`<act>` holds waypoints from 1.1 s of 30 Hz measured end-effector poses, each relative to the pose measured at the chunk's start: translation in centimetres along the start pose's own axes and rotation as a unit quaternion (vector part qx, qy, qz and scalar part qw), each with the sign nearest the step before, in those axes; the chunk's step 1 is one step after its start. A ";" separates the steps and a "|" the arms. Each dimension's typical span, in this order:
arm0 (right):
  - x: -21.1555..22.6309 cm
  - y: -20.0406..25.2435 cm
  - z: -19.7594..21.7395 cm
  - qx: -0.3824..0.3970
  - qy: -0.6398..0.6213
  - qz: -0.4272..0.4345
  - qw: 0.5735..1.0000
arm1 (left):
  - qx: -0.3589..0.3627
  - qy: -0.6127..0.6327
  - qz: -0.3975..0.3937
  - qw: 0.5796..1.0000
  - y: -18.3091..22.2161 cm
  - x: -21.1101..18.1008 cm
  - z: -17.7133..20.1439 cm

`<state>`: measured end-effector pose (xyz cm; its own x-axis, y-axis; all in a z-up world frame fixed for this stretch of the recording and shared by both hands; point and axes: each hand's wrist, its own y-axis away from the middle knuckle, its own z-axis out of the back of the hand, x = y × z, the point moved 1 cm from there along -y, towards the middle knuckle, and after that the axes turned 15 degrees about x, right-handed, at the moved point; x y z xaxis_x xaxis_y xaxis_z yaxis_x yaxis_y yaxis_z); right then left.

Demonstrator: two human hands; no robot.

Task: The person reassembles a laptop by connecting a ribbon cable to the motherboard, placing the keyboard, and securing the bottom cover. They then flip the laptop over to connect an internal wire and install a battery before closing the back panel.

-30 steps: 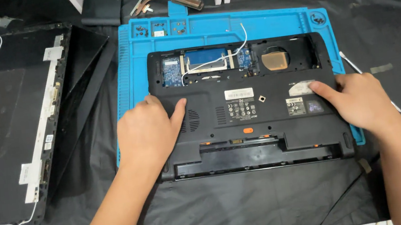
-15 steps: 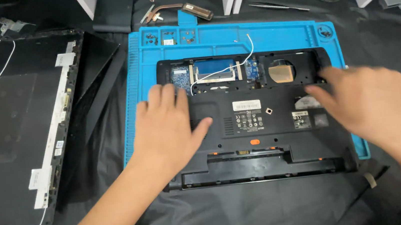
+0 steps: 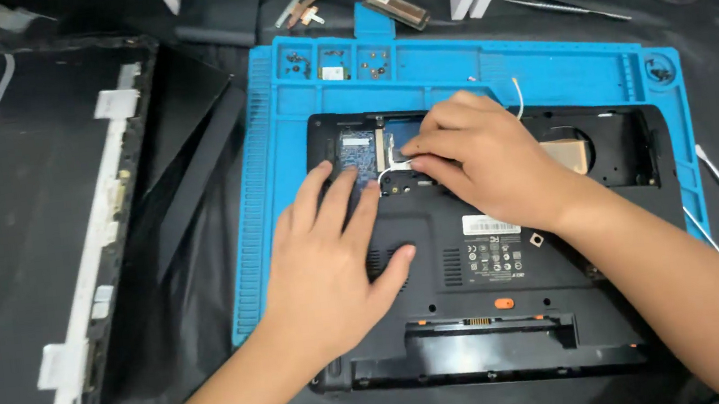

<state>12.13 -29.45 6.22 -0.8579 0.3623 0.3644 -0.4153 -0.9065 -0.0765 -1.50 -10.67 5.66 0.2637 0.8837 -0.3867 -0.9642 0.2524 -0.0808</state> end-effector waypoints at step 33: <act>2.3 -0.1 -0.7 -0.027 -0.002 0.015 1.000 | 0.001 -0.086 0.007 0.996 0.3 -0.6 0.4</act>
<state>9.99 -28.34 6.46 -0.8689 0.3343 0.3649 -0.4053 -0.9039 -0.1370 -1.98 -10.96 6.25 0.2512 0.9415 -0.2248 -0.9678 0.2406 -0.0740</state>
